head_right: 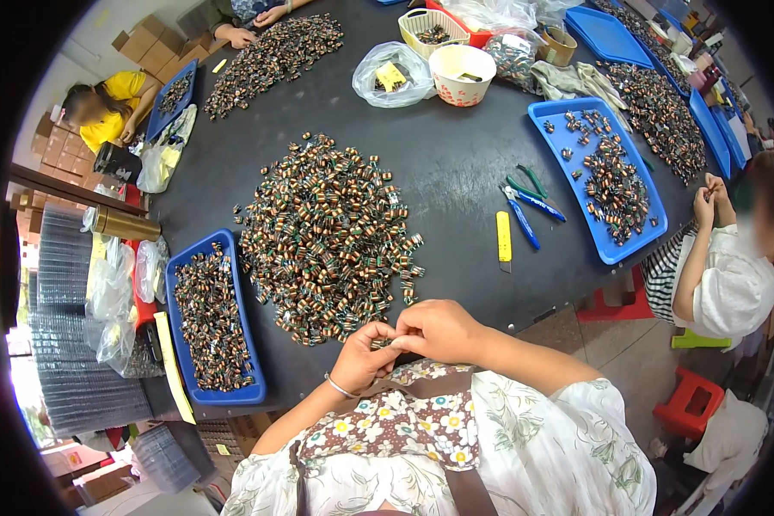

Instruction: The person picks up small electronic components from a pile on the table and connects them together by hand, then gathers and pushes components across the table surface.

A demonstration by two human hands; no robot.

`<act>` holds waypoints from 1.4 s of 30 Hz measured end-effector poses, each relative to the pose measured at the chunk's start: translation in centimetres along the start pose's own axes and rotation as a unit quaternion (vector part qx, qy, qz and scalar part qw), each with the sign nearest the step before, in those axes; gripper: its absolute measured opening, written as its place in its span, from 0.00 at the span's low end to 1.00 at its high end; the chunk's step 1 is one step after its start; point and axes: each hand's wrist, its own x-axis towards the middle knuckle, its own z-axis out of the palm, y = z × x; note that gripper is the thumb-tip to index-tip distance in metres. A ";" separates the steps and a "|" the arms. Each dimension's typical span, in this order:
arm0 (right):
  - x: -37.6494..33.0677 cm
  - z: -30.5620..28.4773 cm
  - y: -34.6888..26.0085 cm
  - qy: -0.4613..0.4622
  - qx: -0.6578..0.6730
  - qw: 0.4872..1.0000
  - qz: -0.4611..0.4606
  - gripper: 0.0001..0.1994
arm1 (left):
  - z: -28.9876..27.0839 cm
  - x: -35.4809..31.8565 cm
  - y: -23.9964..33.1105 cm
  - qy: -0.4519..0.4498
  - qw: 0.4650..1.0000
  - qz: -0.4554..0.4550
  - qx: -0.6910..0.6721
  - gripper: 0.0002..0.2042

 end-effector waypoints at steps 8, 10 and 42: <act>1.9 -1.1 3.1 0.189 -0.255 0.944 -0.084 0.10 | -0.4 -0.3 0.0 -0.020 0.999 0.005 -0.035 0.05; 1.4 -0.5 3.8 0.185 -0.247 0.947 -0.091 0.12 | -0.4 -0.5 -0.3 -0.019 0.999 0.006 -0.037 0.06; -0.3 1.6 2.1 0.006 0.124 0.992 0.014 0.09 | -1.0 0.7 -2.0 0.028 0.997 0.045 -0.053 0.07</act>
